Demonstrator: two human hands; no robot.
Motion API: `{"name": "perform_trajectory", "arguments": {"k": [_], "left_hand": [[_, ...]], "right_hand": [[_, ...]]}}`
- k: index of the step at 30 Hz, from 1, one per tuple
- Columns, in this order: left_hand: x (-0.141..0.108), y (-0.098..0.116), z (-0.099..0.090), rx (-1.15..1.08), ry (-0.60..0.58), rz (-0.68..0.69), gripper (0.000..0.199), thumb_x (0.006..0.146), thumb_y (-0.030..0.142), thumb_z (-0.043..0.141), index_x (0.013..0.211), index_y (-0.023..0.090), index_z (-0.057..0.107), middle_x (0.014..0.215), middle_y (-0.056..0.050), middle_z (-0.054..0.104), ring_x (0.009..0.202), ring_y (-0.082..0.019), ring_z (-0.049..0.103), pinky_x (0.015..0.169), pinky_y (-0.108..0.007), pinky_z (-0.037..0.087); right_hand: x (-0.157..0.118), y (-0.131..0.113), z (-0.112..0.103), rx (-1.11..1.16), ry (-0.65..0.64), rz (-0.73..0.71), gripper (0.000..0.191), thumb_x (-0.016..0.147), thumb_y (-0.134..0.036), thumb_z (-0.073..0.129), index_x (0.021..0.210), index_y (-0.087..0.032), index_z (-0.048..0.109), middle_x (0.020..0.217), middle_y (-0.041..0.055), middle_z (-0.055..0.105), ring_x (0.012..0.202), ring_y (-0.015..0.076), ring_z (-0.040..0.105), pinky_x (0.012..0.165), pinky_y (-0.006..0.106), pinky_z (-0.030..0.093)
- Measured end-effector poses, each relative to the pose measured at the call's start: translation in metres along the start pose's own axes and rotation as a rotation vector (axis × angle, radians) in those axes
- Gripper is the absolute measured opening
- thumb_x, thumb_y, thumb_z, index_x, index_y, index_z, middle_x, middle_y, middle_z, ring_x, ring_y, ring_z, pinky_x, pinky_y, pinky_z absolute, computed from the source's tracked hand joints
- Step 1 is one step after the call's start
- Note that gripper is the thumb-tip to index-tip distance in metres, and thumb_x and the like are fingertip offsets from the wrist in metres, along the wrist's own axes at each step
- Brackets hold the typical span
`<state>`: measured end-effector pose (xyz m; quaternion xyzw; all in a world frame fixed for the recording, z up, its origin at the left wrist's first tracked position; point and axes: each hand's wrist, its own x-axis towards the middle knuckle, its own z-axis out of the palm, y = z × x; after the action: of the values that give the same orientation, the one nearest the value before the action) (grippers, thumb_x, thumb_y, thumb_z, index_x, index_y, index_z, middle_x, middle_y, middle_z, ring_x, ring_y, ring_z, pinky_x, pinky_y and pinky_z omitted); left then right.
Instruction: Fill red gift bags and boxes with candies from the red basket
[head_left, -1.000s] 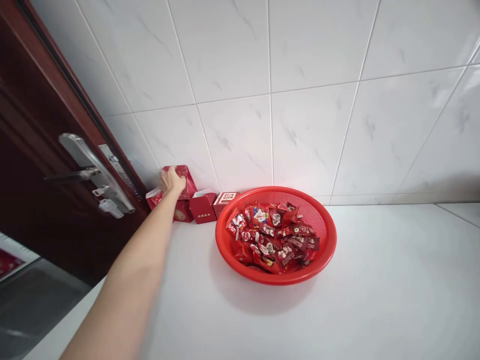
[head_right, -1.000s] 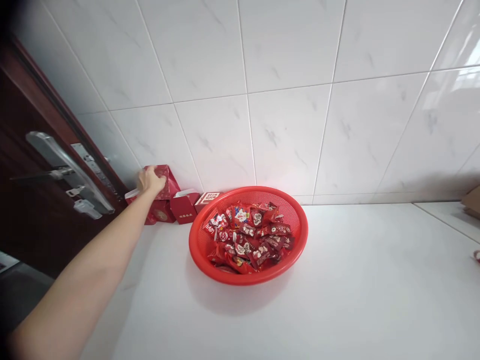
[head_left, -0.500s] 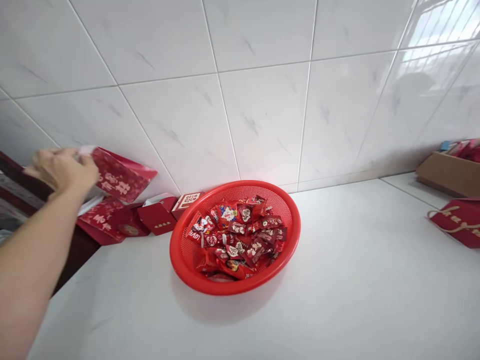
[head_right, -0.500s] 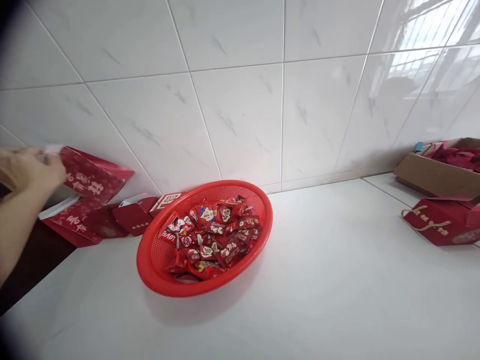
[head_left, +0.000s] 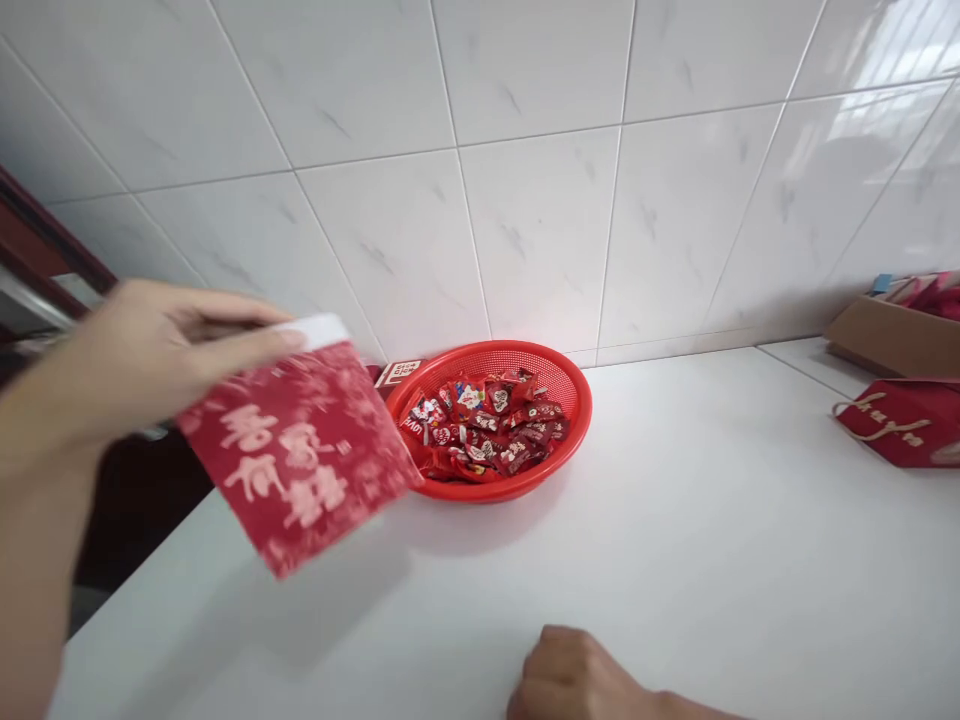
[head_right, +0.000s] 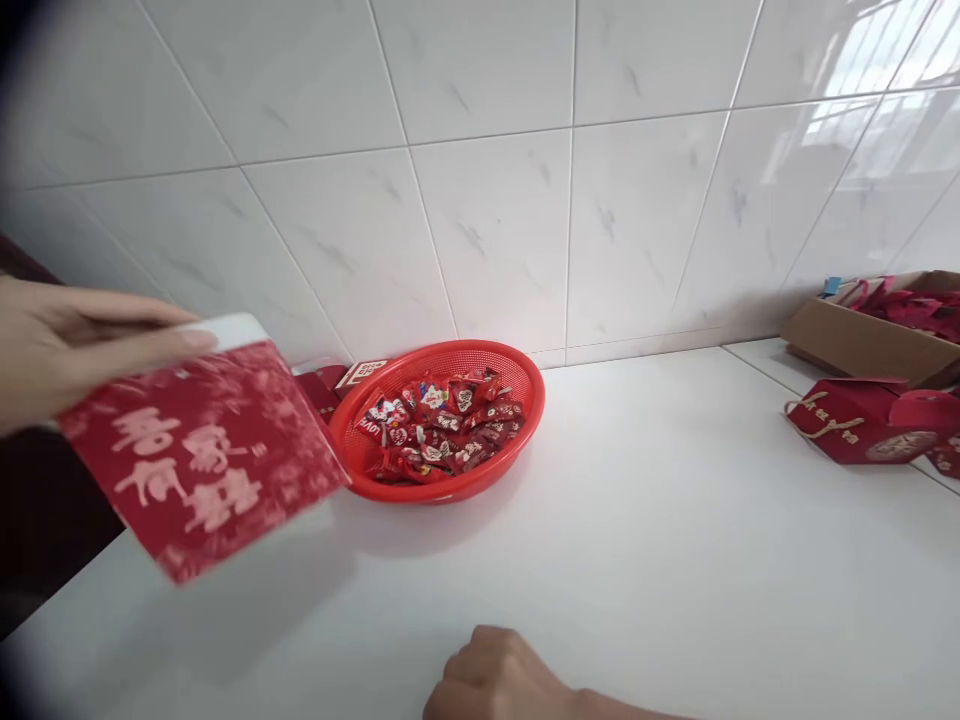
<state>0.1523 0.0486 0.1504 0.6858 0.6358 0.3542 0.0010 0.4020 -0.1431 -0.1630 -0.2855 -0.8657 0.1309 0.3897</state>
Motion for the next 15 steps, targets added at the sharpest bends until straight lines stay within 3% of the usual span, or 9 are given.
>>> {"name": "perform_trajectory", "arguments": {"k": [2, 4, 9, 12, 15], "left_hand": [[-0.034, 0.02, 0.009, -0.139, -0.328, 0.093, 0.059, 0.052, 0.072, 0.071, 0.08, 0.02, 0.078, 0.075, 0.002, 0.075, 0.067, -0.02, 0.067, 0.064, -0.033, 0.058], [-0.06, 0.033, 0.02, -0.23, -0.511, 0.235, 0.043, 0.066, 0.063, 0.068, 0.073, 0.023, 0.078, 0.075, 0.0, 0.075, 0.066, -0.019, 0.068, 0.061, -0.031, 0.056], [-0.098, 0.046, 0.043, -0.34, -0.76, 0.429, 0.032, 0.083, 0.052, 0.065, 0.082, 0.023, 0.081, 0.085, -0.002, 0.078, 0.082, -0.023, 0.071, 0.077, -0.033, 0.057], [-0.11, 0.052, 0.052, -0.425, -0.845, 0.479, 0.03, 0.087, 0.048, 0.066, 0.085, 0.022, 0.082, 0.09, -0.002, 0.079, 0.084, -0.021, 0.069, 0.08, -0.031, 0.056], [-0.115, 0.053, 0.064, -0.512, -0.955, 0.495, 0.032, 0.089, 0.047, 0.066, 0.084, 0.021, 0.082, 0.086, -0.003, 0.078, 0.08, -0.019, 0.067, 0.075, -0.029, 0.054]], "right_hand": [[0.007, -0.009, -0.019, 0.097, 0.067, 0.078, 0.019, 0.1, -0.024, 0.046, 0.088, -0.021, 0.059, 0.069, 0.001, 0.067, 0.063, 0.0119, 0.058, 0.065, 0.025, 0.047], [0.015, -0.018, -0.043, 0.149, 0.099, 0.18, 0.012, 0.098, -0.02, 0.048, 0.096, -0.02, 0.06, 0.074, 0.0022, 0.067, 0.067, 0.0129, 0.06, 0.065, 0.025, 0.049], [0.041, -0.023, -0.088, 0.113, 0.355, 0.251, 0.011, 0.1, -0.02, 0.052, 0.111, -0.022, 0.055, 0.093, 0.004, 0.066, 0.069, 0.012, 0.061, 0.067, 0.026, 0.054], [0.056, -0.019, -0.1, -0.015, 0.475, 0.17, 0.025, 0.098, -0.016, 0.054, 0.122, -0.023, 0.053, 0.111, 0.0086, 0.065, 0.071, 0.0119, 0.062, 0.074, 0.031, 0.057], [0.064, -0.016, -0.105, -0.155, 0.528, 0.051, 0.028, 0.094, -0.009, 0.056, 0.118, -0.023, 0.055, 0.123, 0.0136, 0.061, 0.085, 0.0164, 0.065, 0.079, 0.036, 0.059]]}}
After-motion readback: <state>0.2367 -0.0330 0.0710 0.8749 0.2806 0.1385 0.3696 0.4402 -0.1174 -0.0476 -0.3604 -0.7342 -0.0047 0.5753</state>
